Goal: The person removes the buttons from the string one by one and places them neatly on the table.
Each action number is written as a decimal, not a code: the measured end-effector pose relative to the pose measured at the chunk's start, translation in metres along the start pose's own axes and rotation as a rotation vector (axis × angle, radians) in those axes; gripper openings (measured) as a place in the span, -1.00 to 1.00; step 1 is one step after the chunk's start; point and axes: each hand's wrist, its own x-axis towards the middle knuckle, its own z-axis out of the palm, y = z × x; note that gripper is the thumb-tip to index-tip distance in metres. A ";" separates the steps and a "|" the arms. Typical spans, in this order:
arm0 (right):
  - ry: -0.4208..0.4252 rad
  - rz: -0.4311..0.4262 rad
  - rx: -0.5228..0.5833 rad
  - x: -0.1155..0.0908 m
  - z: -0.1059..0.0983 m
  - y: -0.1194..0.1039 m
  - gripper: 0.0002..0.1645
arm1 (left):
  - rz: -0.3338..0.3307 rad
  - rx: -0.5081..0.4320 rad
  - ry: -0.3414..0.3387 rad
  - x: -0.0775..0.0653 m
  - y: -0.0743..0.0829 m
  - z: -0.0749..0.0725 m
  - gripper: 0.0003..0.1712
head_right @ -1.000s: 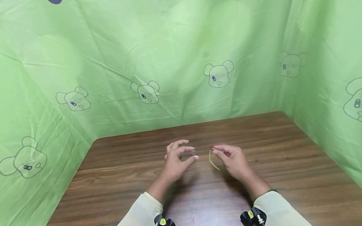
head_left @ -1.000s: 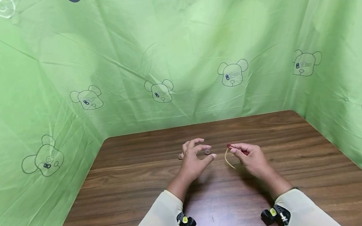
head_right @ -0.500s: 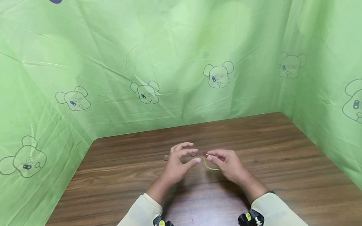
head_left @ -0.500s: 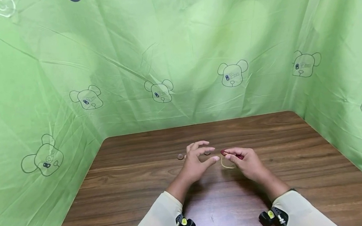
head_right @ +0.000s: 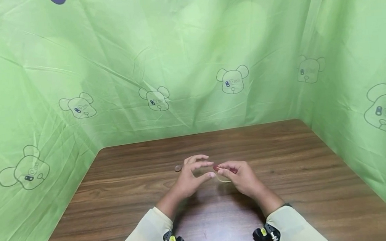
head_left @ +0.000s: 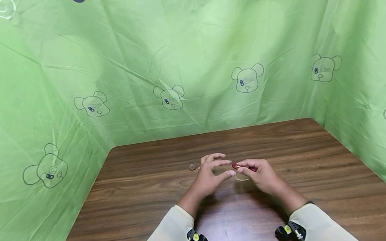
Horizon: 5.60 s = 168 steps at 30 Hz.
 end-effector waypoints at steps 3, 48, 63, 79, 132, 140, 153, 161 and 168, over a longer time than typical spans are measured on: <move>-0.002 -0.007 -0.005 0.000 -0.001 0.001 -0.86 | 0.006 -0.002 -0.003 0.000 0.000 0.001 -0.59; 0.023 -0.087 -0.001 0.000 0.001 0.007 -0.92 | 0.048 -0.040 0.042 -0.002 -0.005 0.001 -0.80; 0.016 0.022 0.037 0.000 -0.005 0.011 -0.94 | -0.004 -0.024 0.123 -0.002 -0.019 -0.010 -0.78; 0.055 0.093 0.084 -0.002 -0.008 0.010 -0.87 | -0.072 -0.015 0.175 -0.007 -0.039 -0.024 -0.81; 0.199 0.119 0.193 0.000 -0.015 0.002 -0.82 | -0.197 0.170 0.334 -0.030 -0.086 -0.070 -0.75; 0.203 0.116 0.206 -0.001 -0.014 0.002 -0.82 | -0.234 0.192 0.293 -0.033 -0.089 -0.073 -0.74; 0.189 0.110 0.219 0.000 -0.014 0.003 -0.82 | -0.310 0.278 0.250 -0.035 -0.089 -0.075 -0.78; 0.190 0.109 0.230 -0.001 -0.014 0.003 -0.82 | -0.318 0.286 0.243 -0.036 -0.089 -0.075 -0.78; 0.187 0.100 0.236 -0.001 -0.014 0.003 -0.82 | -0.297 0.297 0.235 -0.037 -0.091 -0.076 -0.77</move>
